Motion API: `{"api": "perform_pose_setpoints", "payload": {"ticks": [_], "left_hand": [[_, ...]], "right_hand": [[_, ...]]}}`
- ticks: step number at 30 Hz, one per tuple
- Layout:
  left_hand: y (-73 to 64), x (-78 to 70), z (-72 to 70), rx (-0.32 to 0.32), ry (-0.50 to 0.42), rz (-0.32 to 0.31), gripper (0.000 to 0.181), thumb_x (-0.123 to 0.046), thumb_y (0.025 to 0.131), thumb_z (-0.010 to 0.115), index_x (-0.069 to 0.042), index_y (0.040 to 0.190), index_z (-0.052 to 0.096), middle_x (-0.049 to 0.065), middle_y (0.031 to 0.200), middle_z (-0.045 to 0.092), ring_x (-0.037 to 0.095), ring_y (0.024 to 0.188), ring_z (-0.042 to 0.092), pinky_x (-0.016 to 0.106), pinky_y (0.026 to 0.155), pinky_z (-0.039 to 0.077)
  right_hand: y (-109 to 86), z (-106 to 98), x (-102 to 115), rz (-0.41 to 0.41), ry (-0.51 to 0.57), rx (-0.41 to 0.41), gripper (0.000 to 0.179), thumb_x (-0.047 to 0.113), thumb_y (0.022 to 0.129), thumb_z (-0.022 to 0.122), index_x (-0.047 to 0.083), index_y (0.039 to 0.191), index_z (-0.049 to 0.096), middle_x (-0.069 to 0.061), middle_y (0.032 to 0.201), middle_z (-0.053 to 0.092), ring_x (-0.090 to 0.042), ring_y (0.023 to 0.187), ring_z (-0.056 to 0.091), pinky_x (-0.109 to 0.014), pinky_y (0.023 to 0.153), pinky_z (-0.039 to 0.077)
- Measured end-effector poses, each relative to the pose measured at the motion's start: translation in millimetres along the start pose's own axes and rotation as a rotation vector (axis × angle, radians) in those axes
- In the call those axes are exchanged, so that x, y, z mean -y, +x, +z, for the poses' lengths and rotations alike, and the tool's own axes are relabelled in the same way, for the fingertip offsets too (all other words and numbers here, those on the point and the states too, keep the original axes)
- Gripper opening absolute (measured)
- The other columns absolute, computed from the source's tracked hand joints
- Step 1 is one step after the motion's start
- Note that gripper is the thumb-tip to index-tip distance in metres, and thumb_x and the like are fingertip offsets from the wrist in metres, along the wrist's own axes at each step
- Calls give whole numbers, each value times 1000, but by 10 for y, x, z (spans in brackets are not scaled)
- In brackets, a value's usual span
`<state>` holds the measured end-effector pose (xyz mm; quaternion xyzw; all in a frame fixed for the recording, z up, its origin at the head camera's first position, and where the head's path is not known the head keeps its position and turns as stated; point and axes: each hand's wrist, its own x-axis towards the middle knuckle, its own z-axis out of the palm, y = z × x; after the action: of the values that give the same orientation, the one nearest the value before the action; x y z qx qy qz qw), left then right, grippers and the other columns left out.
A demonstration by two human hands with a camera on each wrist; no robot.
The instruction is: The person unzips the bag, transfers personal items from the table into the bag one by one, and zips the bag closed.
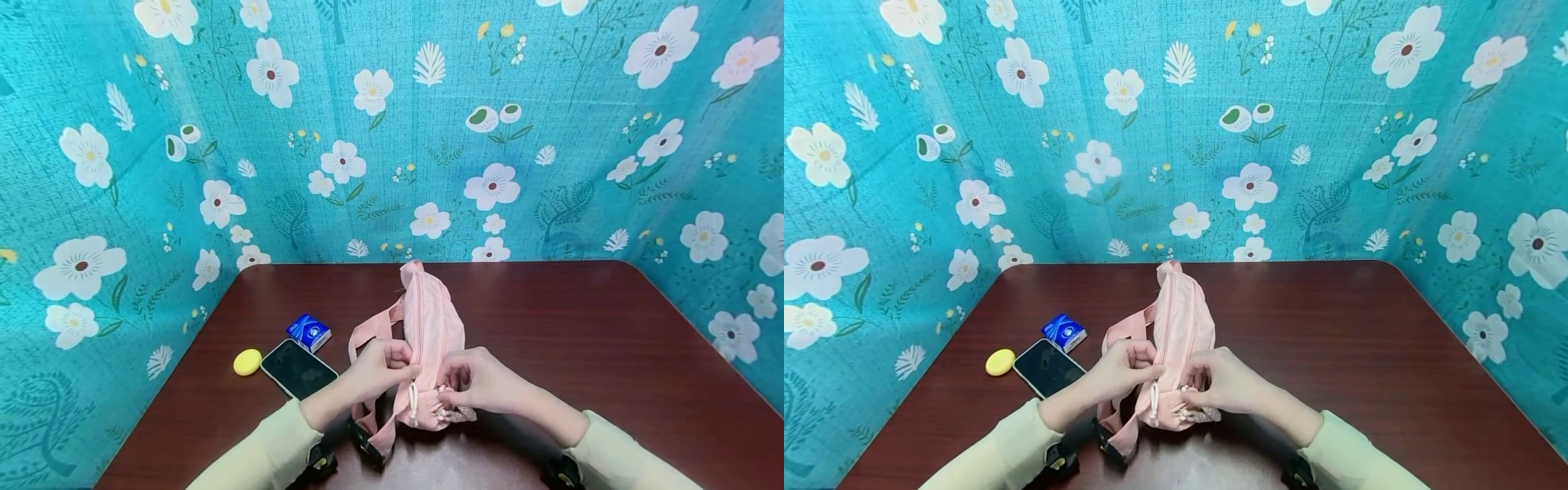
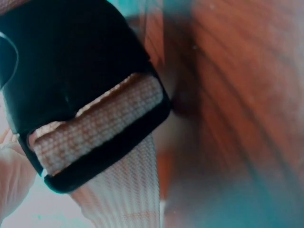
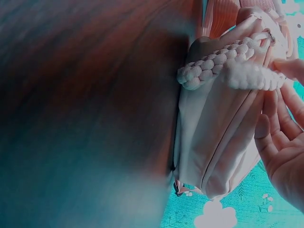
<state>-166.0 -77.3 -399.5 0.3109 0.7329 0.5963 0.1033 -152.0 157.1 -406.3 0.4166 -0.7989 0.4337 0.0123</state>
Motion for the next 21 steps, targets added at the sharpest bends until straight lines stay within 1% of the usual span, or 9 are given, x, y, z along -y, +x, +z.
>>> {"api": "perform_pose_setpoints", "payload": {"ticks": [3,6,8,10,15,16,18,21], "left_hand": [[18,112,-7,2,4,-10,12,8,86,66,7,78,57,-5,68,57,0,61,51,16,56,42],[21,151,-12,6,5,-7,13,5,86,67,5,78,57,-5,69,58,1,62,53,16,56,44],[19,166,-17,5,10,-2,13,3,86,69,4,78,59,-5,70,60,2,63,55,17,58,46],[14,168,-21,9,22,8,13,1,86,70,4,78,60,-3,71,61,3,65,57,18,59,47],[-13,162,-52,-1,117,25,11,-7,83,76,-2,83,66,-6,74,62,4,68,58,22,64,48],[-29,111,-53,-7,137,16,11,-7,82,77,-3,84,67,-6,74,61,4,68,57,24,64,48],[-50,95,-61,-12,155,6,15,-11,80,80,-5,86,69,-7,74,61,5,68,56,25,64,47],[-73,73,-64,9,163,-6,20,-14,77,82,-7,90,69,-7,75,63,6,69,58,28,62,48]], "right_hand": [[1,7,-18,0,6,7,22,-2,74,76,14,79,64,7,64,58,-4,57,52,-21,49,44],[4,17,-33,-13,24,8,22,-7,74,73,11,78,63,4,63,58,-1,58,50,-21,47,44],[8,20,-37,-23,35,10,21,-7,75,72,12,78,63,3,63,58,0,58,49,-21,46,43],[16,19,-33,-30,45,10,21,-6,77,72,13,79,64,4,63,57,1,58,48,-21,46,43],[44,27,-19,-28,61,11,20,-2,79,72,17,81,64,10,64,55,2,59,49,-21,46,44],[49,31,-22,-28,60,12,21,-2,79,72,17,80,63,11,64,55,3,59,48,-21,46,44],[58,37,-27,-20,57,12,22,-2,77,71,18,79,63,12,64,53,3,58,47,-20,46,43],[73,45,-34,-27,46,7,25,-5,75,71,19,78,62,13,63,52,4,57,46,-19,45,41]]}}
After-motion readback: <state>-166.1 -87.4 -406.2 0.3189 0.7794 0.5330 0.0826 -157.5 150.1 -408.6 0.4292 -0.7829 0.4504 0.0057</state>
